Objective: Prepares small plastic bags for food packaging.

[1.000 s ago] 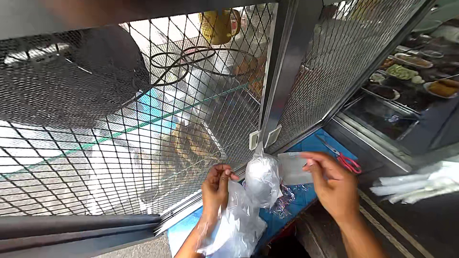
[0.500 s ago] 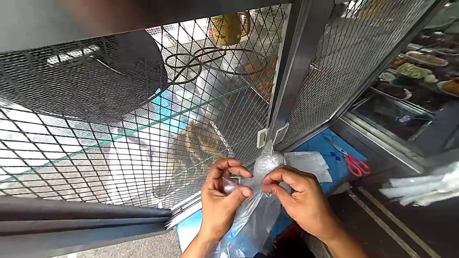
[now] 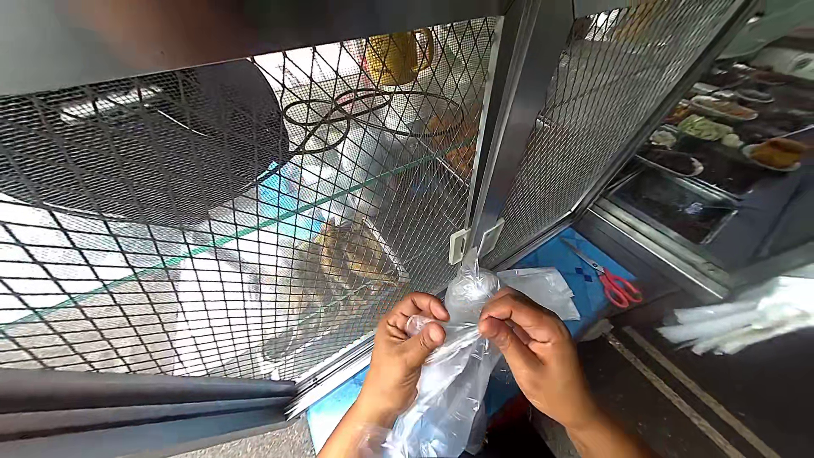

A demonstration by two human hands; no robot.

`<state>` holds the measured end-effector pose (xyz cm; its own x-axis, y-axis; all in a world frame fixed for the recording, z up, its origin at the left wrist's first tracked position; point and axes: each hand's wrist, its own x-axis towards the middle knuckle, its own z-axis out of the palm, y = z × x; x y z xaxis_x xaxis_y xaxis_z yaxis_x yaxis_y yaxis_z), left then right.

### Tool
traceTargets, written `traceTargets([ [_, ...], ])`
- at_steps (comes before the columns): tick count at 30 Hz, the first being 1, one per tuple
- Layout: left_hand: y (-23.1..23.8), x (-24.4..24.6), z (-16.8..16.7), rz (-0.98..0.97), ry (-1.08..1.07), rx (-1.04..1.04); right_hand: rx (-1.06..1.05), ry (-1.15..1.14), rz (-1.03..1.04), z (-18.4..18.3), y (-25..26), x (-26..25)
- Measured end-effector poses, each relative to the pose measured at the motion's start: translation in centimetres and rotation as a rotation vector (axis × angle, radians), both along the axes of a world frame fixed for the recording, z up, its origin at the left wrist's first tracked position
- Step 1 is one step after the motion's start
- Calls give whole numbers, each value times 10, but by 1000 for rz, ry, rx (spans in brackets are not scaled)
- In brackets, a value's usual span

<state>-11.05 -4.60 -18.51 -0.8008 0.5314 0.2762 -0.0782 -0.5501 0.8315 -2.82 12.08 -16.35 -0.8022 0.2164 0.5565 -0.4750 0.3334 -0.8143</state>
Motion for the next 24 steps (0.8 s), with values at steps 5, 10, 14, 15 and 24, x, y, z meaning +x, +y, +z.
traceTargets([
  [5,-3,-3,-9,-239,83,-48,-194,-97,175,3,1,4],
  [10,-2,-1,-3,-10,12,-93,-230,-112,171,3,3,7],
  [14,3,4,6,139,-101,-58,-63,-128,75,-1,6,7],
  [15,4,5,7,161,-107,-48,7,-119,17,-2,6,7],
  [24,9,3,-6,-20,-18,-44,-9,46,-26,-1,12,4],
])
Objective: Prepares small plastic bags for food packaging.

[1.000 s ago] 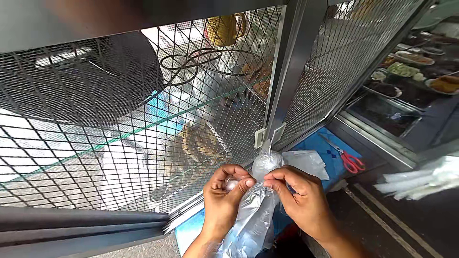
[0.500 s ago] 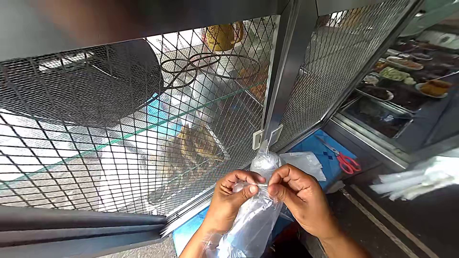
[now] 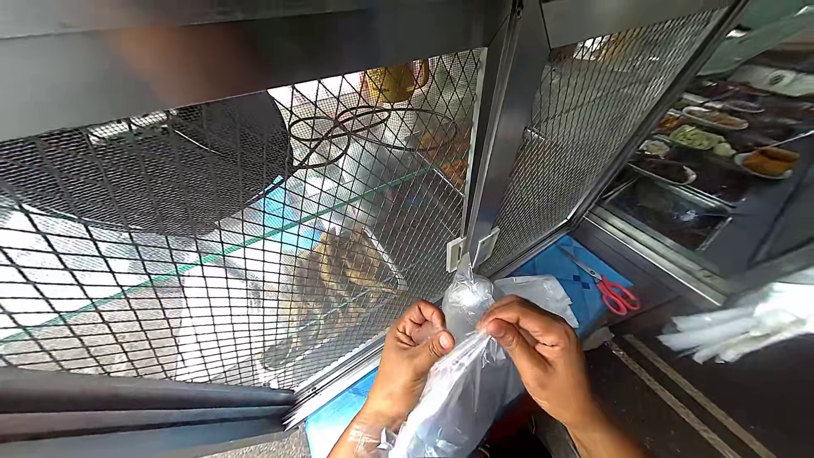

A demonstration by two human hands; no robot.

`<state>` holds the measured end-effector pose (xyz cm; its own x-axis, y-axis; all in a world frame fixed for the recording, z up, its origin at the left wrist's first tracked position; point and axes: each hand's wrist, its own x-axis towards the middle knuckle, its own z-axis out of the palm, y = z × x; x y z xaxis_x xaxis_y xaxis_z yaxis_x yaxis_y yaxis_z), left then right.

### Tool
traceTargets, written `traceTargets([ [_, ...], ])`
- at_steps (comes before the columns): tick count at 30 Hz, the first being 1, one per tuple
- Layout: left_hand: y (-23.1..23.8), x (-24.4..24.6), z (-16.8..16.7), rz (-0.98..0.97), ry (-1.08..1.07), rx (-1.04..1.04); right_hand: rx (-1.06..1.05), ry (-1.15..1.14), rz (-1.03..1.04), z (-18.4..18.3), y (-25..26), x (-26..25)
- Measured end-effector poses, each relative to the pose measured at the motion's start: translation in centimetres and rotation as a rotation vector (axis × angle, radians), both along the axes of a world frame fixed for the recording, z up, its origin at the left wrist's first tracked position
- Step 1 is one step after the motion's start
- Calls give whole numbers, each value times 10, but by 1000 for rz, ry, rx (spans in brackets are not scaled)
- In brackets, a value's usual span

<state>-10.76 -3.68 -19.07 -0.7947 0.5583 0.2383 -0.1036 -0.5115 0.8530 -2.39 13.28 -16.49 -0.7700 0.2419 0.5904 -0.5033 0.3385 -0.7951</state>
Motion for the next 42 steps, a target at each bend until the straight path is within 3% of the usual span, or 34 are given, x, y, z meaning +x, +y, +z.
traceTargets([
  [3,0,1,-7,-109,39,19,-291,-44,196,4,6,0],
  [6,0,1,-10,-91,73,21,-519,-84,335,10,7,1],
  [13,0,0,2,54,130,-18,41,-92,49,4,5,7],
  [17,-1,-4,4,110,249,-62,136,-113,-40,6,5,11],
  [22,4,2,7,46,109,45,123,-91,-57,2,2,6],
  [25,1,0,-1,-150,96,43,-120,-101,138,7,6,8],
  [28,-5,-7,-12,-345,114,-33,-643,-218,383,20,11,12],
  [31,-2,-13,-14,-244,46,-46,-923,-141,686,22,30,7],
  [33,3,-18,-8,-87,-72,-66,-822,-106,622,23,42,-3],
  [36,16,-32,-12,99,-112,-204,-424,-216,137,4,49,-18],
  [39,27,-36,-43,201,-57,-440,144,-305,-257,-43,53,-26],
  [42,15,-17,-91,139,18,-761,273,-538,-328,-93,41,-19],
])
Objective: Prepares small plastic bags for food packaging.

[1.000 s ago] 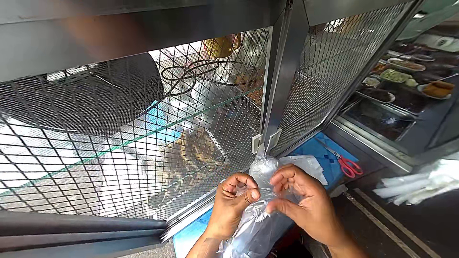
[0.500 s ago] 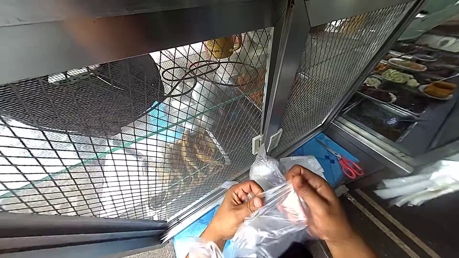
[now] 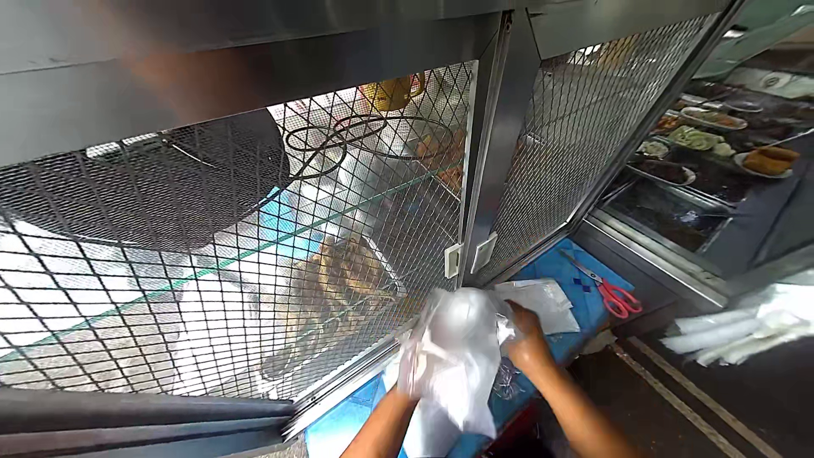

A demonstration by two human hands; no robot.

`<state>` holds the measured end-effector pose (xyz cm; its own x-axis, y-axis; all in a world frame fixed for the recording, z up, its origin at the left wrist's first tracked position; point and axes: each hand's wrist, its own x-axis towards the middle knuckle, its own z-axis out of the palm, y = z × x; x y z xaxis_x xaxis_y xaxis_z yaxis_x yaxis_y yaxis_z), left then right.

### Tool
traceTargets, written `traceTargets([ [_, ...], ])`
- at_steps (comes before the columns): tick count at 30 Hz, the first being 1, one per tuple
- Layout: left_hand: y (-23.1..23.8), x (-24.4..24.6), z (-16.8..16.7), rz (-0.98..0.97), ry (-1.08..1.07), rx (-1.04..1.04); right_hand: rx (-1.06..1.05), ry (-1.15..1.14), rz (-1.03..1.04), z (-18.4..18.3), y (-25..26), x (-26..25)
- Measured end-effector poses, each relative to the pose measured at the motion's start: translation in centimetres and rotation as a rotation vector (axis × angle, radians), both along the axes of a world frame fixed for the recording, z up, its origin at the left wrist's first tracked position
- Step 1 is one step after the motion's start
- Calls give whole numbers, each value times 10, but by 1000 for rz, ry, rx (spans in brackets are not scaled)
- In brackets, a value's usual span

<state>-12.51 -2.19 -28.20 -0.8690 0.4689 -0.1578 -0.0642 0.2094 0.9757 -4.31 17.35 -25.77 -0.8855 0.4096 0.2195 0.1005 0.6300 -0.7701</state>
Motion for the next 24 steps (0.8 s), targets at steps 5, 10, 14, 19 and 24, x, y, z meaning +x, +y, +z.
traceTargets([
  [5,19,-6,-77,-123,103,-506,41,-541,-84,-81,-15,11],
  [10,12,-18,-68,-147,143,-518,101,-664,39,-60,0,8],
  [14,-9,-27,-40,12,107,-162,-133,-197,62,-23,32,17],
  [19,-21,-16,53,72,75,347,-45,558,24,75,25,26],
  [24,-17,6,110,-21,139,664,91,688,294,126,-35,30],
])
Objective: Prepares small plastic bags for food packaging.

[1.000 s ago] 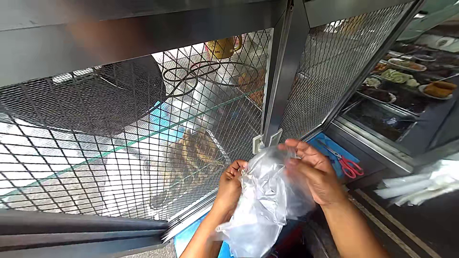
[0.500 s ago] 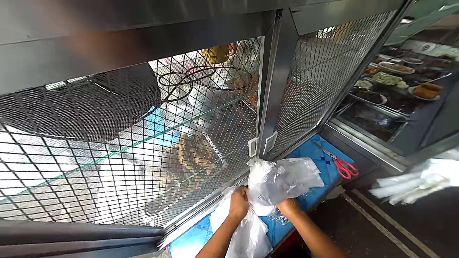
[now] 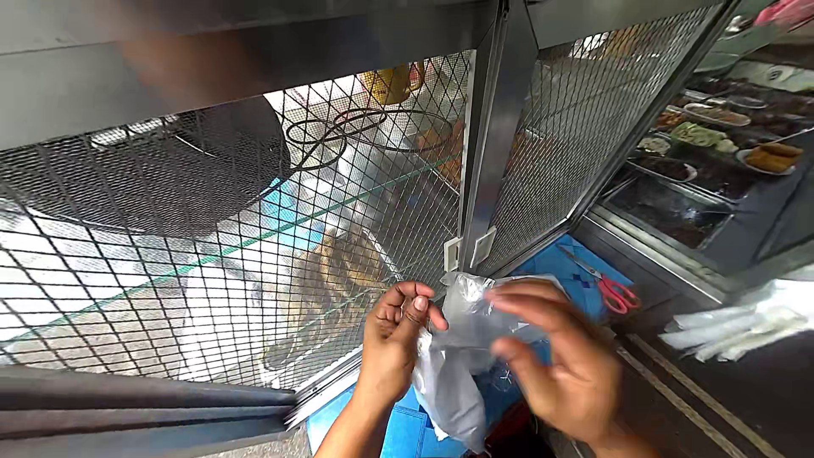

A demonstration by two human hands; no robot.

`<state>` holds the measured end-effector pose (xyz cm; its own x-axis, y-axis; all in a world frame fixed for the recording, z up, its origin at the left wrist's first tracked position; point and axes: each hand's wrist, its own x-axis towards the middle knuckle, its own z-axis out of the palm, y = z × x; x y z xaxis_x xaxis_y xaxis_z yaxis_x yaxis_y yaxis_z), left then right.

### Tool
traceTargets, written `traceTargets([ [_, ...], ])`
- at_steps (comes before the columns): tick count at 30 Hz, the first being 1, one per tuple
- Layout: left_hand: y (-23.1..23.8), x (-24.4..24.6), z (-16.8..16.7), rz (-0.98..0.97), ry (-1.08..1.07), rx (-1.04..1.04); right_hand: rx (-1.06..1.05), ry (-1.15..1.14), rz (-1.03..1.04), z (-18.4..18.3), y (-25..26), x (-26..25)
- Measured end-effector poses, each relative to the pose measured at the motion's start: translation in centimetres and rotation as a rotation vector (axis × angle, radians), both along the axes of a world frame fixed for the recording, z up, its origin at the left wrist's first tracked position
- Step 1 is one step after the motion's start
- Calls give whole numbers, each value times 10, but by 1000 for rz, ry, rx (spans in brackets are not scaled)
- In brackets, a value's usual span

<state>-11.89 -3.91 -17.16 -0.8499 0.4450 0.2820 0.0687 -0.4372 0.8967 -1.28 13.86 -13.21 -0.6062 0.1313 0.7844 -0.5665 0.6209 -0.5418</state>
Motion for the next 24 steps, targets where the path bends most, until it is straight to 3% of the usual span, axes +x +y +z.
traceTargets([
  [3,2,7,10,-7,12,81,41,-169,62,-17,-16,-10],
  [10,-3,4,-4,45,-100,67,-171,-385,211,-40,-16,-17],
  [18,-2,3,-45,-18,-142,83,66,-346,-21,-60,-26,-25],
  [24,-4,7,-45,-76,-31,-40,177,-212,-170,-63,-27,-30],
])
